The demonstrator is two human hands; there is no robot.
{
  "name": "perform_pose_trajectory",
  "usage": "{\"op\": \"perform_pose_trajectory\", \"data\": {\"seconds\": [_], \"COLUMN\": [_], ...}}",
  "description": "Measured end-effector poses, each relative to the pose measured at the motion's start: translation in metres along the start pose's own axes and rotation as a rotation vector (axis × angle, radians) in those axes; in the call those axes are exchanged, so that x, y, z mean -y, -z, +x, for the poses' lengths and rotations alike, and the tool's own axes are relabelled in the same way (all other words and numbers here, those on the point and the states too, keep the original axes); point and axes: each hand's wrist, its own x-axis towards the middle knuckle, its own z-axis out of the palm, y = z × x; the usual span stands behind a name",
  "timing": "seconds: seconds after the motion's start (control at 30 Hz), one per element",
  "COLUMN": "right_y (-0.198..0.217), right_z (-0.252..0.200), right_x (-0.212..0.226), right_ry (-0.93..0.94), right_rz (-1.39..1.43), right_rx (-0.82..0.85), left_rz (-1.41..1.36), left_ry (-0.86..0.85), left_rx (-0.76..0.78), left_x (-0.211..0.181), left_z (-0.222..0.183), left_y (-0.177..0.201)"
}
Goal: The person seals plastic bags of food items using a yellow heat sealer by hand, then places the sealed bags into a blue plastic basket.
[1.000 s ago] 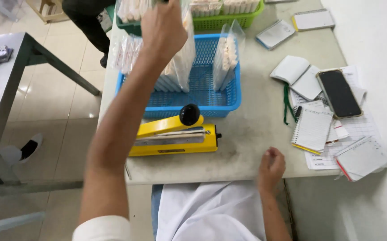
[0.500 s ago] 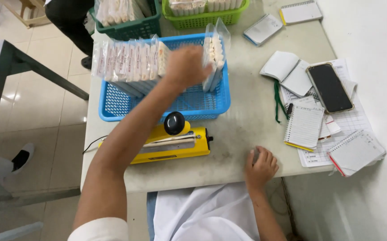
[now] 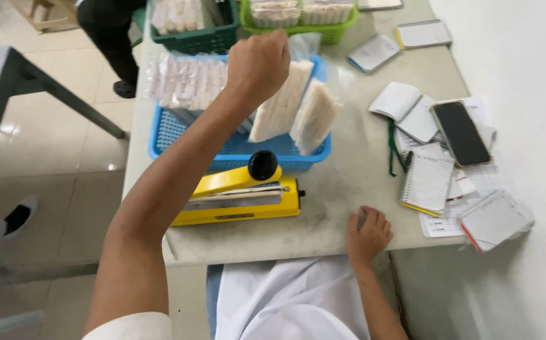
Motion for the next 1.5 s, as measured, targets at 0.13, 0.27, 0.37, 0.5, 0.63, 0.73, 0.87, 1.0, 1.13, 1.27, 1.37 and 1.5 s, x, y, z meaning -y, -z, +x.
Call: {"op": "perform_pose_trajectory", "data": {"seconds": [0.13, 0.27, 0.37, 0.5, 0.63, 0.73, 0.87, 1.0, 1.13, 1.27, 1.37, 1.5], "right_y": [0.002, 0.041, 0.096, 0.194, 0.254, 0.226, 0.168, 0.123, 0.116, 0.110, 0.117, 0.130], "right_z": [0.028, 0.087, 0.158, 0.226, 0.182, 0.132, 0.079, 0.043, 0.047, 0.054, 0.053, 0.059], "right_x": [0.027, 0.104, 0.163, 0.212, 0.196, 0.161, 0.124, 0.105, 0.116, 0.109, 0.105, 0.111], "right_ry": [-0.243, -0.213, 0.028, 0.378, 0.126, 0.134, 0.033, 0.248, 0.202, 0.161, 0.250, 0.520], "right_rz": [0.390, 1.017, 1.379, 1.649, 1.479, 1.544, 1.402, 1.222, 1.278, 1.261, 1.244, 1.110], "right_rx": [0.256, 0.307, 0.213, 0.288, 0.539, 0.674, 0.799, 0.967, 0.930, 0.933, 0.900, 0.752], "left_rz": [-0.122, -0.498, -0.608, -0.810, -0.877, -1.038, -1.130, -1.052, -1.259, -1.106, -1.039, -0.723], "left_ry": [0.001, -0.154, -0.257, -0.129, 0.013, 0.082, 0.355, 0.417, 0.539, 0.431, 0.458, 0.293], "left_rx": [-0.121, -0.234, -0.277, -0.302, -0.240, -0.138, -0.106, -0.059, 0.131, 0.207, 0.168, 0.094], "left_x": [-0.015, -0.058, -0.081, -0.116, -0.144, -0.150, -0.141, -0.128, -0.103, -0.097, -0.103, -0.110], "left_z": [0.005, -0.001, -0.008, -0.024, -0.080, -0.144, -0.242, -0.318, -0.315, -0.303, -0.293, -0.289], "left_y": [0.059, 0.140, 0.188, 0.223, 0.236, 0.209, 0.148, 0.108, 0.113, 0.114, 0.123, 0.135]}}
